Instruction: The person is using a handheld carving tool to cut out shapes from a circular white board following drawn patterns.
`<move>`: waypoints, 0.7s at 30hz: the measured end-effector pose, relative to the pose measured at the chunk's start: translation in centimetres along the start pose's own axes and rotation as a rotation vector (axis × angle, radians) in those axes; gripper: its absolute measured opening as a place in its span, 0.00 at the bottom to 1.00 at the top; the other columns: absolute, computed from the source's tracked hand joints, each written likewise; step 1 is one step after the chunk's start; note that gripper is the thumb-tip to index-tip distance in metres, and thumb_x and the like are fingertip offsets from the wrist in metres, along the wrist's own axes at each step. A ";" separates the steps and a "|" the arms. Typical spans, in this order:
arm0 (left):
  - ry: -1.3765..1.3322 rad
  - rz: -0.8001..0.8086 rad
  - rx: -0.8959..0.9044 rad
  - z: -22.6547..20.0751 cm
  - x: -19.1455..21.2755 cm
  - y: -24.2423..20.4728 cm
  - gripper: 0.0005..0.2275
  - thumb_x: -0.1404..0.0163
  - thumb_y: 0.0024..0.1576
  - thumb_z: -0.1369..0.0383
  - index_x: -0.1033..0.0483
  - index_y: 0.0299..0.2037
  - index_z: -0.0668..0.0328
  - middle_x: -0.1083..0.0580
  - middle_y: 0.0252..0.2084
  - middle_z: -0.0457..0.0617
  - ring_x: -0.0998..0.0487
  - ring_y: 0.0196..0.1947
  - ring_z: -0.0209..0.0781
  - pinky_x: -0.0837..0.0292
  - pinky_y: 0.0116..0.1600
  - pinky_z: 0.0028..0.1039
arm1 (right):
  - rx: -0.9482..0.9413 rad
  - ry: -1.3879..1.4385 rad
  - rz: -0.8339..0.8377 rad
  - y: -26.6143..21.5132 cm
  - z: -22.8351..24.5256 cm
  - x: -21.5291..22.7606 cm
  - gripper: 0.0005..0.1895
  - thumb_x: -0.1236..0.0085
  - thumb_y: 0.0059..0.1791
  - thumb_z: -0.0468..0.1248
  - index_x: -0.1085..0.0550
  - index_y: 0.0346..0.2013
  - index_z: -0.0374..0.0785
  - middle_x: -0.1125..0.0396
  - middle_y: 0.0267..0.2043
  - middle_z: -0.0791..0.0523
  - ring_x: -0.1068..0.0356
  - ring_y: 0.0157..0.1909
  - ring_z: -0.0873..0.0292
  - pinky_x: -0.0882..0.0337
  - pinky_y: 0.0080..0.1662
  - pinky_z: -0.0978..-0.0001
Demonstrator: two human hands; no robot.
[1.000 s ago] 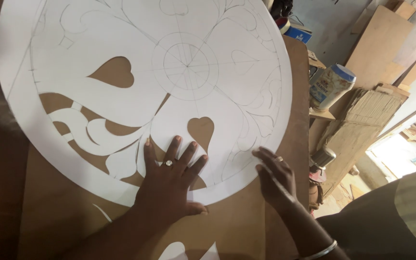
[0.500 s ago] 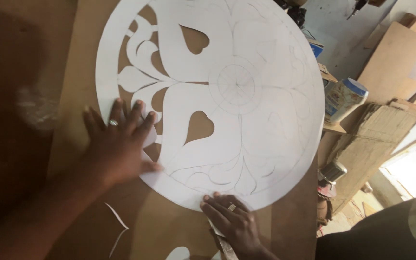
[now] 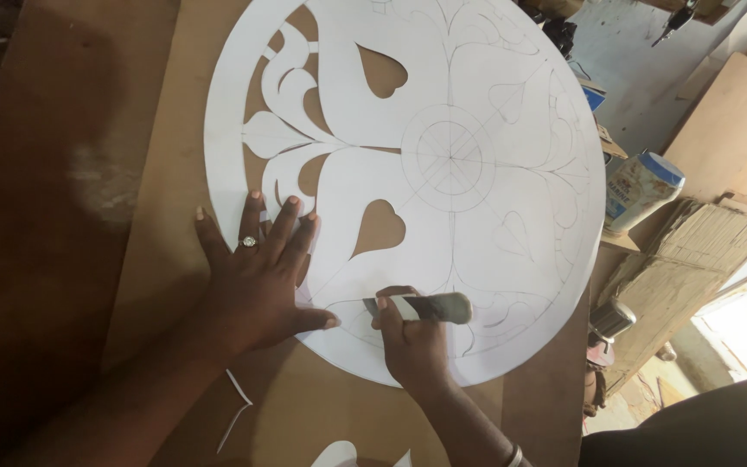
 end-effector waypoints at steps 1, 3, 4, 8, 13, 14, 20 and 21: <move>-0.008 -0.015 -0.004 0.0 0.0 0.0 0.61 0.46 0.34 0.26 0.57 0.76 0.46 0.62 0.81 0.50 0.69 0.78 0.68 0.77 0.60 0.84 | -0.020 0.032 -0.011 0.1 -0.1 -0.1 0.10 0.49 0.53 0.36 0.24 0.38 0.32 0.27 0.24 0.54 0.26 0.28 0.60 0.27 0.33 0.67; -0.029 -0.049 -0.010 0.3 -0.9 0.1 0.61 0.45 0.33 0.26 0.56 0.76 0.46 0.62 0.80 0.50 0.68 0.78 0.68 0.77 0.60 0.84 | -0.006 0.032 -0.005 0.1 -0.2 -0.1 0.10 0.49 0.53 0.37 0.24 0.38 0.32 0.27 0.24 0.54 0.25 0.28 0.60 0.27 0.33 0.67; -0.047 -0.080 -0.020 0.4 -1.2 0.1 0.62 0.44 0.31 0.27 0.55 0.76 0.47 0.61 0.80 0.49 0.68 0.77 0.68 0.77 0.60 0.84 | 0.007 0.036 -0.002 0.1 -0.2 -0.1 0.10 0.49 0.53 0.37 0.24 0.38 0.32 0.28 0.24 0.55 0.25 0.28 0.61 0.27 0.33 0.67; -0.051 -0.085 -0.017 0.1 -0.3 -0.2 0.62 0.43 0.31 0.28 0.55 0.76 0.46 0.60 0.81 0.49 0.68 0.77 0.67 0.77 0.61 0.83 | -0.001 0.013 0.007 0.1 0.0 -0.1 0.10 0.48 0.53 0.37 0.24 0.38 0.32 0.27 0.24 0.55 0.25 0.28 0.61 0.27 0.33 0.68; -0.033 -0.004 0.030 -0.7 1.4 -0.3 0.64 0.38 0.28 0.30 0.55 0.76 0.43 0.61 0.81 0.48 0.69 0.78 0.64 0.81 0.61 0.81 | -0.018 -0.048 0.025 0.2 1.0 0.0 0.09 0.47 0.53 0.36 0.23 0.38 0.33 0.29 0.22 0.53 0.28 0.26 0.59 0.29 0.32 0.65; -0.035 -0.002 0.031 -0.8 1.5 -0.4 0.64 0.38 0.28 0.30 0.55 0.76 0.43 0.61 0.81 0.48 0.69 0.78 0.64 0.81 0.61 0.81 | -0.020 -0.049 0.026 0.5 0.9 0.1 0.09 0.47 0.53 0.36 0.23 0.38 0.33 0.29 0.22 0.53 0.28 0.26 0.59 0.29 0.32 0.65; -0.020 0.035 0.060 -0.9 1.8 -0.5 0.65 0.36 0.25 0.31 0.54 0.76 0.40 0.61 0.81 0.47 0.69 0.76 0.60 0.81 0.63 0.80 | 0.028 -0.121 0.141 1.5 1.5 1.1 0.13 0.48 0.54 0.38 0.24 0.30 0.32 0.28 0.26 0.54 0.28 0.27 0.58 0.29 0.34 0.64; -0.024 0.043 0.064 -1.0 1.9 -0.5 0.65 0.36 0.26 0.31 0.55 0.76 0.40 0.61 0.81 0.47 0.70 0.76 0.60 0.82 0.63 0.79 | 0.040 -0.116 0.165 1.6 1.6 1.2 0.13 0.48 0.54 0.38 0.24 0.31 0.32 0.29 0.25 0.54 0.28 0.28 0.57 0.29 0.34 0.64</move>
Point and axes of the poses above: each hand's wrist, its own y-axis towards the middle knuckle, its own x-axis out of the back of the hand, z = x × y, the point moved 1 cm from there along y, towards the middle knuckle
